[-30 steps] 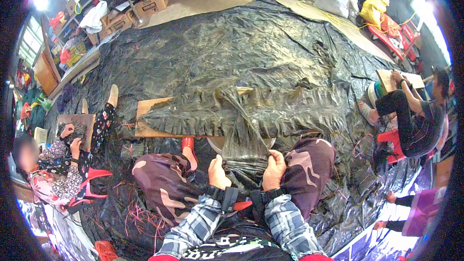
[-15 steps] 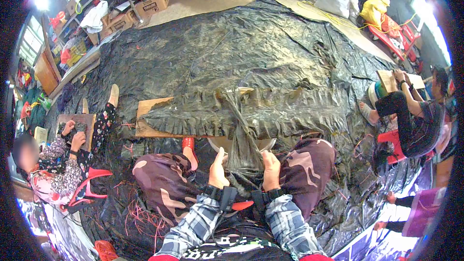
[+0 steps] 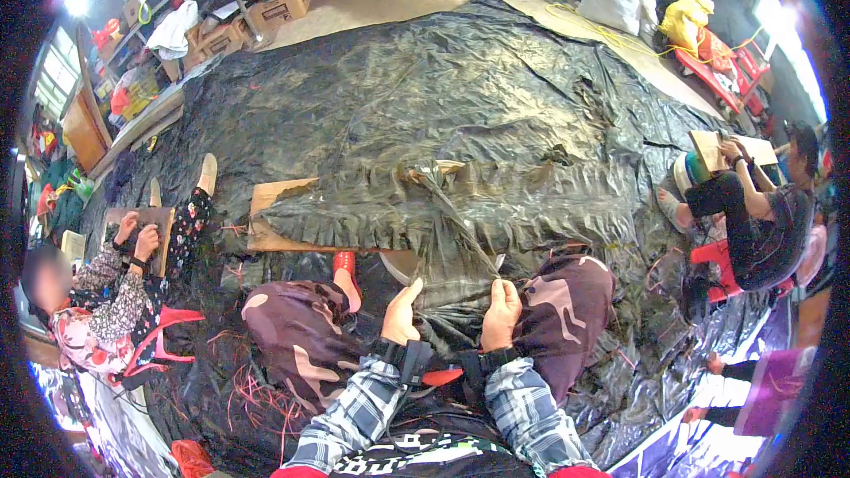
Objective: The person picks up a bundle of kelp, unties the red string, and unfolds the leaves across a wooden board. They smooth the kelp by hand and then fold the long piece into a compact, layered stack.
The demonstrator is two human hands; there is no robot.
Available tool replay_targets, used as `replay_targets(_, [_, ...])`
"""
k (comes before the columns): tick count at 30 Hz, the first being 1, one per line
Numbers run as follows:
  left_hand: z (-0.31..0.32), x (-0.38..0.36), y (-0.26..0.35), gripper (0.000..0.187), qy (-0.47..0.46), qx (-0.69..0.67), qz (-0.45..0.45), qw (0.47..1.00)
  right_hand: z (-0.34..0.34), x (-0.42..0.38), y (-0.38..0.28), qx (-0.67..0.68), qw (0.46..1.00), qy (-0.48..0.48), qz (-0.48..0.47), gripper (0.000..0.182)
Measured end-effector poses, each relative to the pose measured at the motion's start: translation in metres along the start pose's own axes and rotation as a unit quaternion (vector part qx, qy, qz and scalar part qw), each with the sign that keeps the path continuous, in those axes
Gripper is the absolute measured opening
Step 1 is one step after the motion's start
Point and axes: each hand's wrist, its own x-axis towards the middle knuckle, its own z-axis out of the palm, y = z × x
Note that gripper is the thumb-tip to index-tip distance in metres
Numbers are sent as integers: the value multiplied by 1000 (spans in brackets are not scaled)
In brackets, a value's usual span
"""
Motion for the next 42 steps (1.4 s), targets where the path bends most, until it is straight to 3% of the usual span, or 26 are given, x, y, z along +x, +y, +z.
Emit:
replay_targets(5, [0, 0, -7, 22, 117, -16, 70, 991, -5, 3, 9, 3, 999, 31, -21, 14])
replay_targets(14, [-3, 5, -17, 24, 136, 41, 163, 976, -3, 6, 11, -9, 999, 44, 6, 15])
replay_targets(17, [3, 1, -14, 23, 152, 33, 156, 975, 0, 4, 4, -51, 998, 40, -18, 17])
replay_targets(19, [8, -4, -9, 23, 143, 29, 159, 977, 1, 3, -3, -2, 997, -16, 73, 20])
replay_targets(21, [16, -10, 0, 24, 134, 25, 161, 978, 8, -2, -11, 13, 999, -6, 36, 18])
replay_targets(23, [34, -28, 24, 27, 95, -96, 31, 990, 13, -5, -23, -69, 991, -79, 86, 14])
replay_targets(27, [31, -31, 29, 29, 33, -64, 23, 997, 10, -6, -14, -99, 983, -125, 95, 10])
replay_targets(30, [21, -26, 22, 23, -25, 103, 42, 994, 6, -2, 0, -83, 991, -83, 65, 10])
replay_targets(35, [12, -16, 11, 26, -15, 93, 63, 994, 5, 1, 1, -15, 998, 34, 49, 21])
replay_targets(37, [4, -6, -2, 27, 65, 29, 61, 996, 4, 2, 3, -11, 998, 41, 45, 24])
replay_targets(42, [0, 3, -17, 28, 123, -4, 112, 986, 6, -1, -1, -27, 995, 89, 20, 29])
